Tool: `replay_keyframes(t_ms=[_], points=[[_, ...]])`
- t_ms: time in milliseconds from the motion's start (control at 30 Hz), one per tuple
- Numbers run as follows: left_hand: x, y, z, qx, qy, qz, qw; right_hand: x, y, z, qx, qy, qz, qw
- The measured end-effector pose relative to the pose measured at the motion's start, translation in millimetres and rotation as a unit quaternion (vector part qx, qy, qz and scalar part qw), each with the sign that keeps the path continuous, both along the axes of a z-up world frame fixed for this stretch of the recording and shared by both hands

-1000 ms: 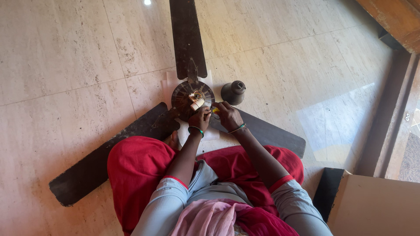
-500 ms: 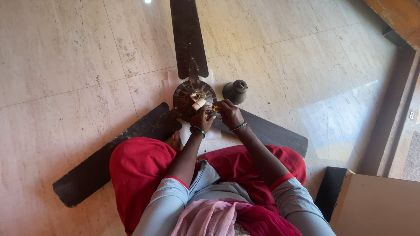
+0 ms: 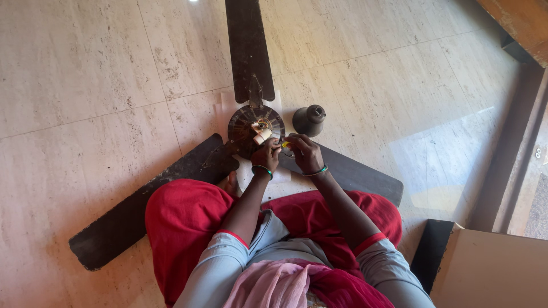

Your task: The person sits on the floor and assembles an electric fan by attaching three blades to the central motor housing using a screwdriver. They position each blade and tighten the screws to secure them in place.

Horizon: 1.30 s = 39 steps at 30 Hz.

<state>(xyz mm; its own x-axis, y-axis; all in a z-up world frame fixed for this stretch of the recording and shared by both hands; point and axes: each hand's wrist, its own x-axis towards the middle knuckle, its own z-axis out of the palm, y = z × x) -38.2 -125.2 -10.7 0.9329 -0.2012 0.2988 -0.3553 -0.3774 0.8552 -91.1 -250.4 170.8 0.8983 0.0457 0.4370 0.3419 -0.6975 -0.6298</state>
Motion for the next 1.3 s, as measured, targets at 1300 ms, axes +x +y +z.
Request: replay_keyframes(t_ms=[1300], points=[[-2,-2,3,0.008,0.013,-0.014,1.0,2,-16,-14,0.018,-0.026,-0.007,0.999]])
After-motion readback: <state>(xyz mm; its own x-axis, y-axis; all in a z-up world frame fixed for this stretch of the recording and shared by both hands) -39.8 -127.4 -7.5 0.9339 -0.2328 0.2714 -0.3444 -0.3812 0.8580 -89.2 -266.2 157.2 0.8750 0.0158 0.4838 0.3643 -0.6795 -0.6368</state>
